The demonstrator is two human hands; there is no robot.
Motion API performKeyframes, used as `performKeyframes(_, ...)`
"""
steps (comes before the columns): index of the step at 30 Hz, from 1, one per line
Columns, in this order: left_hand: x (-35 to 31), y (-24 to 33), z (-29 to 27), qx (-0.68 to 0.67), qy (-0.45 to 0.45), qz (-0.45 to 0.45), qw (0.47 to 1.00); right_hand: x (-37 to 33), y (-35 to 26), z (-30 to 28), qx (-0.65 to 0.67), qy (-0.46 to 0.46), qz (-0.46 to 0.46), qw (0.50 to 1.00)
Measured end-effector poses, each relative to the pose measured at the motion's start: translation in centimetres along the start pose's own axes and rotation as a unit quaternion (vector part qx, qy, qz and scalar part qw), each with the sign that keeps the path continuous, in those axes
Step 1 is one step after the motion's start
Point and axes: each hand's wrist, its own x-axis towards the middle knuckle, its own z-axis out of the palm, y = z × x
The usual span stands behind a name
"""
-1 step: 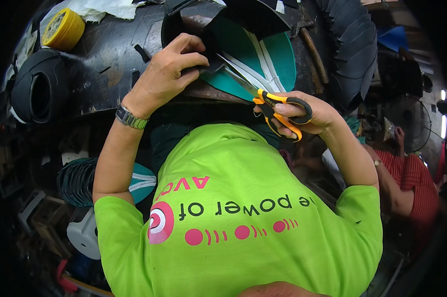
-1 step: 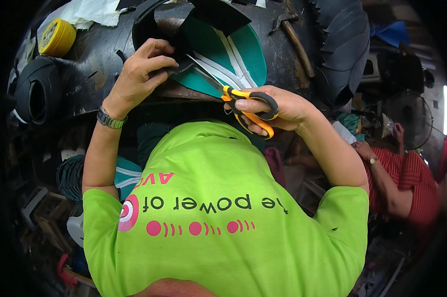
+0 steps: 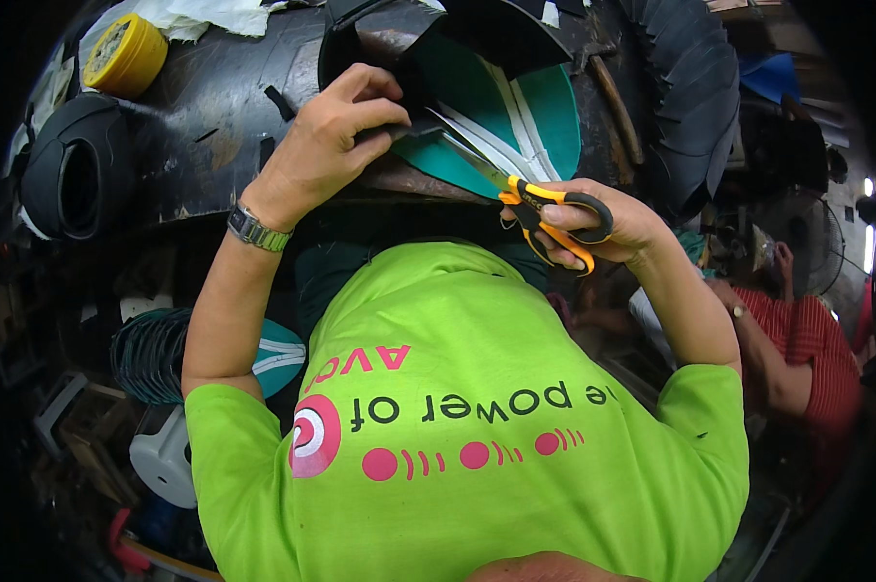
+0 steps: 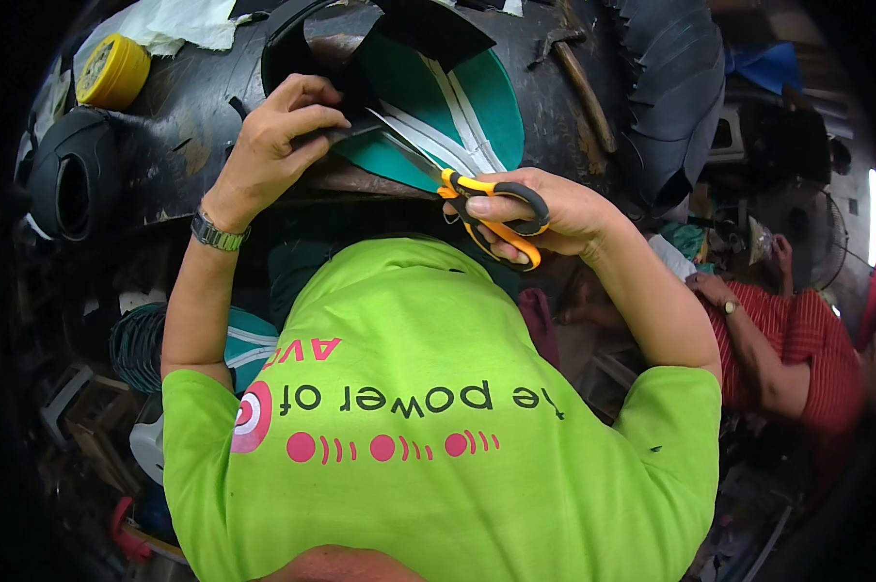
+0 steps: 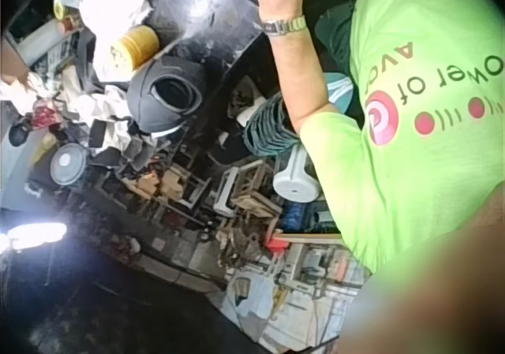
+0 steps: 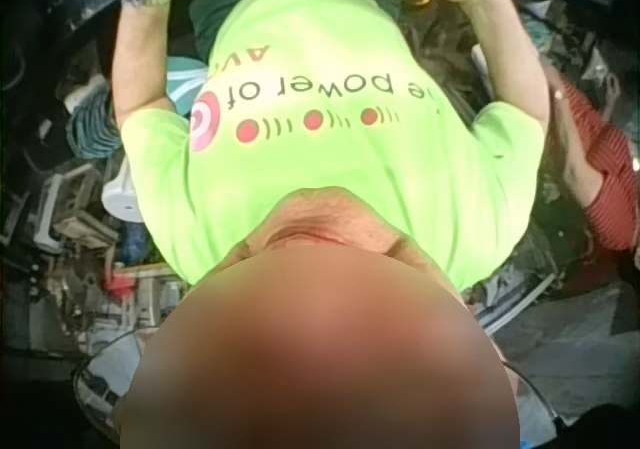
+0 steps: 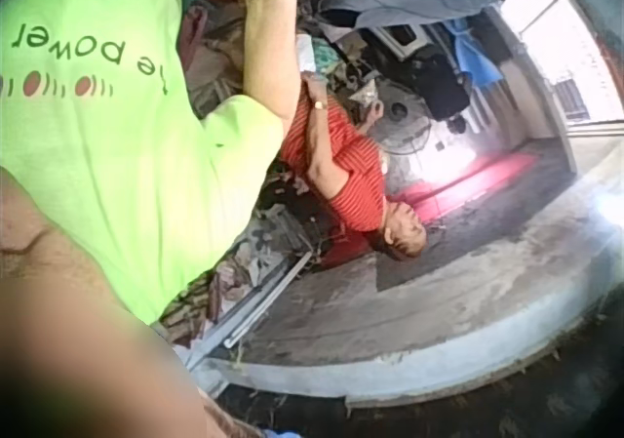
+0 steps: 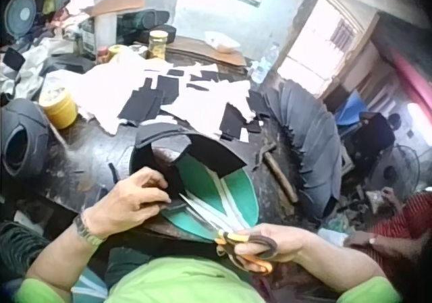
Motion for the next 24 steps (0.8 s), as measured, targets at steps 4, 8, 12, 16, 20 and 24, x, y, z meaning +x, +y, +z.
performKeyframes(4,-0.3,0.1,0.1,-0.011,0.015,-0.009,1.0,0.1,0.7,-0.7,0.003,-0.026,-0.007,1.0)
performKeyframes(8,-0.4,0.0,0.1,-0.012,0.006,-0.001,1.0,0.4,1.5,-0.7,0.053,-0.03,-0.013,0.998)
performKeyframes(12,-0.6,0.1,-0.1,-0.015,0.0,0.007,1.0,0.6,1.6,-0.6,0.059,-0.036,-0.037,0.997)
performKeyframes(16,-0.7,0.1,0.1,-0.014,0.005,0.005,1.0,0.7,1.6,-0.4,0.04,-0.036,-0.031,0.998)
performKeyframes(20,-0.8,0.2,0.1,-0.018,0.008,-0.002,1.0,0.8,1.6,-0.4,0.052,-0.024,-0.028,0.998)
performKeyframes(24,-0.7,0.2,0.1,-0.023,0.025,-0.021,0.999,0.7,1.7,-0.6,0.02,-0.048,-0.051,0.997)
